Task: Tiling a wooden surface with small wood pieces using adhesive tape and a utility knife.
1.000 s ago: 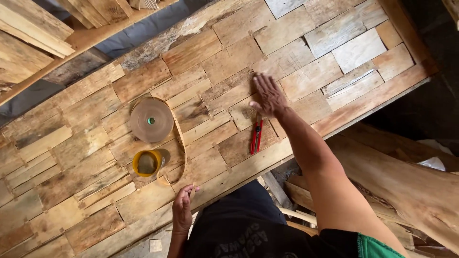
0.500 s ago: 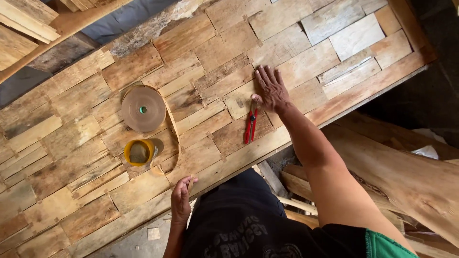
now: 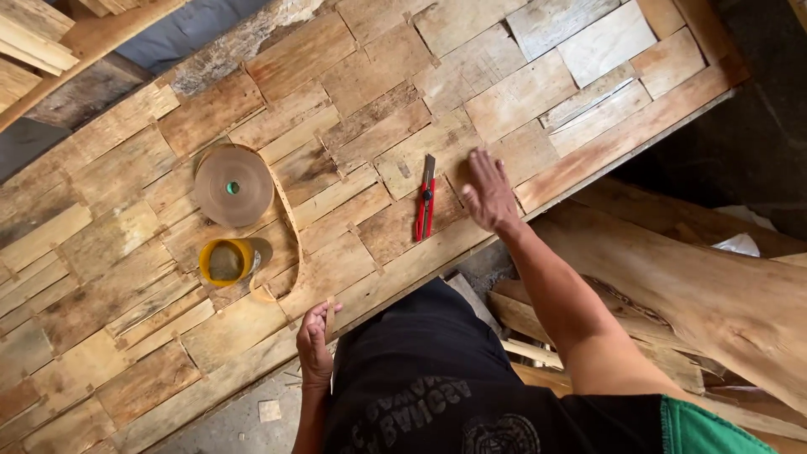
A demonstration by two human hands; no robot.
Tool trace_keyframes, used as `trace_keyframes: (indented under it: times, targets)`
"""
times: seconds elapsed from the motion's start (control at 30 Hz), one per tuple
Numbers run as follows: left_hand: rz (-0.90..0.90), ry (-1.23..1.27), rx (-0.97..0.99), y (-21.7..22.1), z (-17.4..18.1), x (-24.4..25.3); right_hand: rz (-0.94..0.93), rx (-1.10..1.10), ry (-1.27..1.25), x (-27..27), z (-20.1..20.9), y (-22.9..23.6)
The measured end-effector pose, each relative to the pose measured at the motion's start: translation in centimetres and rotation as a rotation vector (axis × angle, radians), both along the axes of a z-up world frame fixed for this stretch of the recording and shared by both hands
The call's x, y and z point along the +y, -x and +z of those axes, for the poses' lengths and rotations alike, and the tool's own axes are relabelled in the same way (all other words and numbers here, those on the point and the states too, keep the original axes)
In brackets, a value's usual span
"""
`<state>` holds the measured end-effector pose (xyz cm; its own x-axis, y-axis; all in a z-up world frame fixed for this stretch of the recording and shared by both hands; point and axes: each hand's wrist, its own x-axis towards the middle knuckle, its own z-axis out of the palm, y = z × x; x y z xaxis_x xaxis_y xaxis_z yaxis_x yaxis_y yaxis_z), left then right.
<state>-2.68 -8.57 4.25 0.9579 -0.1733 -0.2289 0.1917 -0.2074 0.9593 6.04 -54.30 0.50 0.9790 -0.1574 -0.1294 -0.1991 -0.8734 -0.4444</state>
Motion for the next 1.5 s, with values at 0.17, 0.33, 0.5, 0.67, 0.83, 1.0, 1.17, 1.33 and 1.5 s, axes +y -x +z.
trace_keyframes:
  times: [0.17, 0.33, 0.5, 0.67, 0.83, 1.0, 1.17, 1.33, 1.5]
  targets:
    - [-0.021, 0.049, -0.015, 0.1, -0.8, -1.0, -0.219, -0.015, -0.045, -2.3, -1.0, -3.2]
    - [-0.080, 0.013, -0.020, 0.2, -1.3, -0.9, -0.166, 0.179, 0.234, 0.4, 1.4, -2.5]
    - [-0.125, 0.050, -0.021, -0.3, -1.5, -0.9, 0.020, 0.111, 0.246, 0.9, -2.6, 1.6]
    - [-0.154, 0.014, -0.059, 0.3, -1.8, 0.8, -0.202, 0.055, 0.218, 0.5, -1.5, 5.1]
    - [-0.160, -0.088, -0.036, 2.3, -1.3, 2.6, -0.297, 0.122, 0.261, 2.9, -1.1, 7.4]
    - [-0.133, 0.041, -0.047, 3.4, -1.6, 3.6, -0.329, 0.221, 0.277, 5.1, 0.3, 6.3]
    - [-0.093, 0.016, -0.038, 5.1, -2.2, 6.5, -0.022, 0.277, 0.278, 8.3, 1.8, 7.4]
    - [-0.062, -0.007, -0.018, 6.1, -2.0, 6.9, -0.040, 0.226, 0.272, 8.4, 0.4, 7.6]
    - [-0.077, 0.019, -0.084, 6.0, -3.1, 7.4, 0.095, 0.162, 0.366, 6.5, -0.8, 5.3]
